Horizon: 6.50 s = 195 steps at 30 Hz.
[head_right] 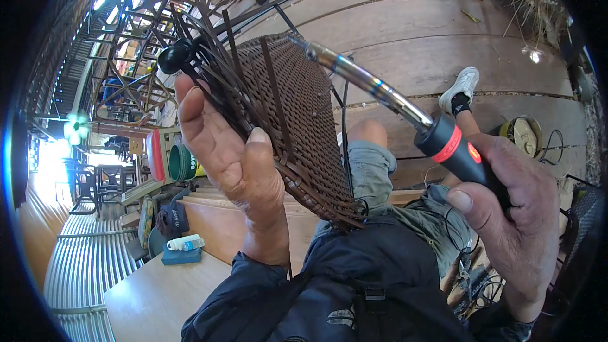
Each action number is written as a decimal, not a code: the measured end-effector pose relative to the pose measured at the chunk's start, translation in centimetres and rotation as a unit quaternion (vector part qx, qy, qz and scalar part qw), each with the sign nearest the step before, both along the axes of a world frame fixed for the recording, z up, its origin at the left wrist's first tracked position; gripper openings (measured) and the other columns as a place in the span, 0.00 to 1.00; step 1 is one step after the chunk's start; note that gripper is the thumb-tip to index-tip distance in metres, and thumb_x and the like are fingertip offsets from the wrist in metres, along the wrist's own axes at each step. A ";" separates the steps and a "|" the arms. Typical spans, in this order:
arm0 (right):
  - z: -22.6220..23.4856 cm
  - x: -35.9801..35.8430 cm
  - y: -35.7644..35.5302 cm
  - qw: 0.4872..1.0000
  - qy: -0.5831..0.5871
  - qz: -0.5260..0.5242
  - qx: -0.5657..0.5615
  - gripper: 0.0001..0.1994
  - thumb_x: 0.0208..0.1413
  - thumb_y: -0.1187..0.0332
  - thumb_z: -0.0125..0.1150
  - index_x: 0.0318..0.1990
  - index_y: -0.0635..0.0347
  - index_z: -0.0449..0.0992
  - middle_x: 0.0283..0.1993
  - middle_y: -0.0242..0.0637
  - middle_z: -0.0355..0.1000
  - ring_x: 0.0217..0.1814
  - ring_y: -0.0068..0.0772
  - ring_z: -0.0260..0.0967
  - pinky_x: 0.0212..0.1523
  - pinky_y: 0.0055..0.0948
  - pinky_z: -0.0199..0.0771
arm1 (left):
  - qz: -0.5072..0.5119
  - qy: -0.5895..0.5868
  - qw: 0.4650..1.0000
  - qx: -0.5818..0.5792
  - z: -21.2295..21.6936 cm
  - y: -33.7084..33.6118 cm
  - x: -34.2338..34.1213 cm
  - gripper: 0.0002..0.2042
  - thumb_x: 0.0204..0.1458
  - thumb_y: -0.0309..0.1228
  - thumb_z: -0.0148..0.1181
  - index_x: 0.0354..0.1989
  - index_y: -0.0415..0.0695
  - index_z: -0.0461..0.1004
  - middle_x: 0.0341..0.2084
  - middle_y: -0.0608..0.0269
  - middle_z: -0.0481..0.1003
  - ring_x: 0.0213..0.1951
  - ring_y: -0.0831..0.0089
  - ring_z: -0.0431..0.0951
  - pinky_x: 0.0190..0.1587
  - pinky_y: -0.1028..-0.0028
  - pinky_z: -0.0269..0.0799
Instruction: Repairing a woven synthetic rattan chair using a soldering iron to fuse the strips.
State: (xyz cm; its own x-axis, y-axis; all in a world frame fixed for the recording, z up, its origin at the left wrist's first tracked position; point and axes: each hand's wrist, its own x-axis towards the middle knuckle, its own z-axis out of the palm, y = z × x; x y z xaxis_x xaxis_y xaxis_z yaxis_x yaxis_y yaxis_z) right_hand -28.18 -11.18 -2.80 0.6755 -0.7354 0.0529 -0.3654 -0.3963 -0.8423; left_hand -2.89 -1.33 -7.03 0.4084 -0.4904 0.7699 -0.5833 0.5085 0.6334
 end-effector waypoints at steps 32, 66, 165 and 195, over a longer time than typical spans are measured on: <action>7.7 4.9 -1.3 0.859 0.169 0.106 -0.472 0.15 0.47 0.69 0.62 0.44 0.58 0.75 0.37 0.38 0.69 0.42 0.44 0.66 0.46 0.40 0.61 | 0.097 -0.321 0.930 0.153 2.8 4.8 7.0 0.18 0.37 0.25 0.70 0.41 0.52 0.78 0.53 0.60 0.69 0.60 0.53 0.64 0.61 0.58 0.60; 8.4 6.2 -0.5 0.867 0.228 0.104 -0.430 0.13 0.47 0.70 0.62 0.43 0.57 0.75 0.32 0.39 0.66 0.38 0.43 0.64 0.43 0.39 0.62 | 0.102 -0.554 0.823 0.072 3.6 3.6 9.9 0.15 0.45 0.31 0.60 0.43 0.57 0.76 0.48 0.73 0.76 0.58 0.64 0.67 0.62 0.57 0.50; 10.0 9.0 -4.3 0.828 0.251 0.182 -0.467 0.15 0.46 0.69 0.62 0.44 0.56 0.75 0.30 0.38 0.66 0.36 0.40 0.65 0.40 0.39 0.63 | 0.120 -0.631 0.760 0.102 10.0 3.1 5.4 0.01 0.39 0.29 0.62 0.22 0.49 0.79 0.22 0.69 0.75 0.37 0.74 0.75 0.50 0.65 0.61; 10.1 8.6 -3.3 0.820 0.255 0.168 -0.485 0.14 0.48 0.66 0.60 0.43 0.57 0.75 0.32 0.40 0.65 0.37 0.43 0.64 0.43 0.41 0.63 | 0.095 -0.555 0.819 0.112 7.0 3.1 8.2 0.12 0.39 0.26 0.59 0.36 0.47 0.74 0.33 0.68 0.70 0.40 0.69 0.70 0.53 0.63 0.60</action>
State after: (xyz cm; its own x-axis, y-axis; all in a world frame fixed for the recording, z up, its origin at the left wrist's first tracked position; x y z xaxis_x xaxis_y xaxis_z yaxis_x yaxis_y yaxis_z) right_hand -19.57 -14.47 7.32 0.9471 -0.2835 0.1503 -0.3060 -0.9391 0.1565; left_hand 5.34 1.76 -0.04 -0.3962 -0.6791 0.6179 -0.9181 0.2853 -0.2751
